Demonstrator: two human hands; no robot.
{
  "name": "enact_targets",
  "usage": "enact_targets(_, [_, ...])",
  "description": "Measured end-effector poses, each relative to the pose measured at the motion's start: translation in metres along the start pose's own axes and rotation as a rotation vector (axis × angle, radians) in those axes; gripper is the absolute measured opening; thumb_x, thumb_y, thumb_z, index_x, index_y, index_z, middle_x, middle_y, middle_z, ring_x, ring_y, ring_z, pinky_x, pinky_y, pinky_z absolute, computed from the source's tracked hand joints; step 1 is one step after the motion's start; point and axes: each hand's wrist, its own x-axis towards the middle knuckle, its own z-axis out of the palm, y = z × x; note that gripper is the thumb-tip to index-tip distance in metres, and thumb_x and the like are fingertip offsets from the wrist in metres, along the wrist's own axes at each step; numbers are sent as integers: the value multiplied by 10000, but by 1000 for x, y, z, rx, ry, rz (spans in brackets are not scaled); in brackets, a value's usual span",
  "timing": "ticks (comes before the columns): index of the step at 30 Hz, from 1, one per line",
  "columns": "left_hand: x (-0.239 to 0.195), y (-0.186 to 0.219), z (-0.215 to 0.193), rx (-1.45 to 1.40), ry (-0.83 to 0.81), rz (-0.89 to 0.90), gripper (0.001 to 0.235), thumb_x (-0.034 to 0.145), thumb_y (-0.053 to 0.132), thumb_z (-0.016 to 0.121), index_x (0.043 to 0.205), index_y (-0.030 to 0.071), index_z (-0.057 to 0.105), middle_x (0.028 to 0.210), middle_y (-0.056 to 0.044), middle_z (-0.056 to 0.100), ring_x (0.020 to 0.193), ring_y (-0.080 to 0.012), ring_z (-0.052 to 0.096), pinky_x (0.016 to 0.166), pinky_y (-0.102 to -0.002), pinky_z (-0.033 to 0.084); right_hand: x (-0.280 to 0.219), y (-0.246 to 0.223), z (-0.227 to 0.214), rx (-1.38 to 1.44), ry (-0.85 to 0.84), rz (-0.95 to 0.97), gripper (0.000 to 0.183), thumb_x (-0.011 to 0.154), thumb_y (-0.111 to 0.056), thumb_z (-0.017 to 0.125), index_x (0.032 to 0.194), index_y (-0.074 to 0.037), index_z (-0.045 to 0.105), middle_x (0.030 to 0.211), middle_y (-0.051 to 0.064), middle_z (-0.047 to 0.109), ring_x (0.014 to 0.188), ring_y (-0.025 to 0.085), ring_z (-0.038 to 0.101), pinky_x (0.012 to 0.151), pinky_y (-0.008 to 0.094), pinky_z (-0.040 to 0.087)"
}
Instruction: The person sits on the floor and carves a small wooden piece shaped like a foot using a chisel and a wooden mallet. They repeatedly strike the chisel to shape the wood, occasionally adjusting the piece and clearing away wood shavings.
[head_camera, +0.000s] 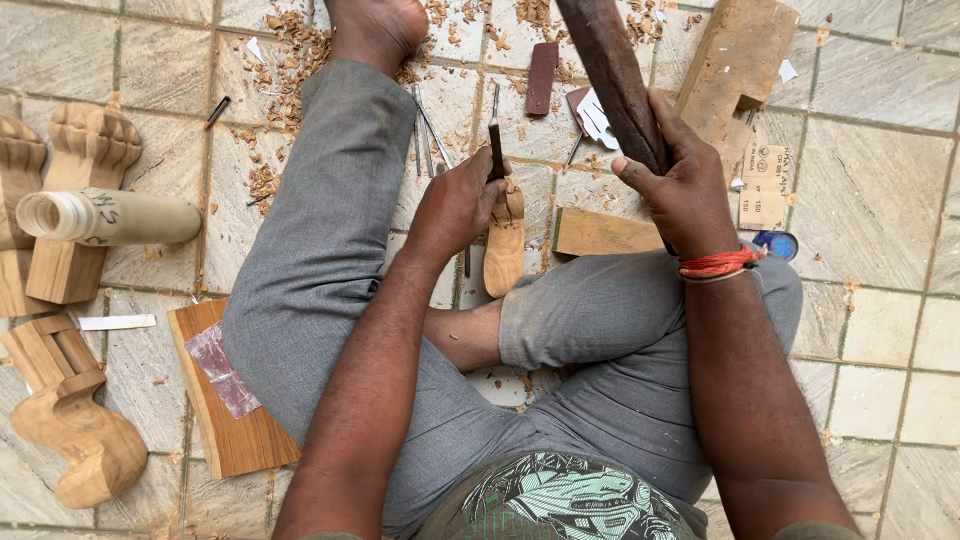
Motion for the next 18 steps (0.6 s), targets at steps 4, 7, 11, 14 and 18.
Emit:
enact_targets(4, [0,-4,15,114,68,-75,196,1059,183,648,1179,74,538,973,-140,730,796,-277,761,677,-429,624,-3,12,-6,-126,32,-2,799,926,-127,841,1596,-14,420,1429,241,637,1261,279,690,1051,368,596])
enact_targets(7, [-3,-9,11,66,71,-63,202,1037,182,651,1161,72,536,966,-127,739,822,-260,774,679,-406,633,1,7,-4,-100,84,51,789,935,-153,826,1592,-24,409,1342,225,665,1210,258,712,1025,353,632])
enact_targets(11, [-6,-6,8,67,26,-68,196,1013,183,664,1156,85,571,932,-102,765,808,-256,778,666,-418,620,-2,4,-2,13,123,-88,736,999,-137,828,1592,19,420,1445,230,640,1311,273,688,1100,377,597])
enact_targets(14, [-4,-1,9,61,23,-60,190,1020,179,655,1155,76,568,948,-99,766,816,-245,780,667,-410,625,-2,7,-3,35,132,-118,725,1003,-146,844,1586,26,450,1449,226,647,1335,279,682,1118,388,576])
enact_targets(18, [-5,0,10,52,52,-32,182,1023,172,647,1158,75,572,950,-98,763,811,-241,778,660,-407,622,-3,10,-4,-11,144,-175,693,1044,-159,863,1582,14,462,1472,210,661,1357,280,695,1166,389,610])
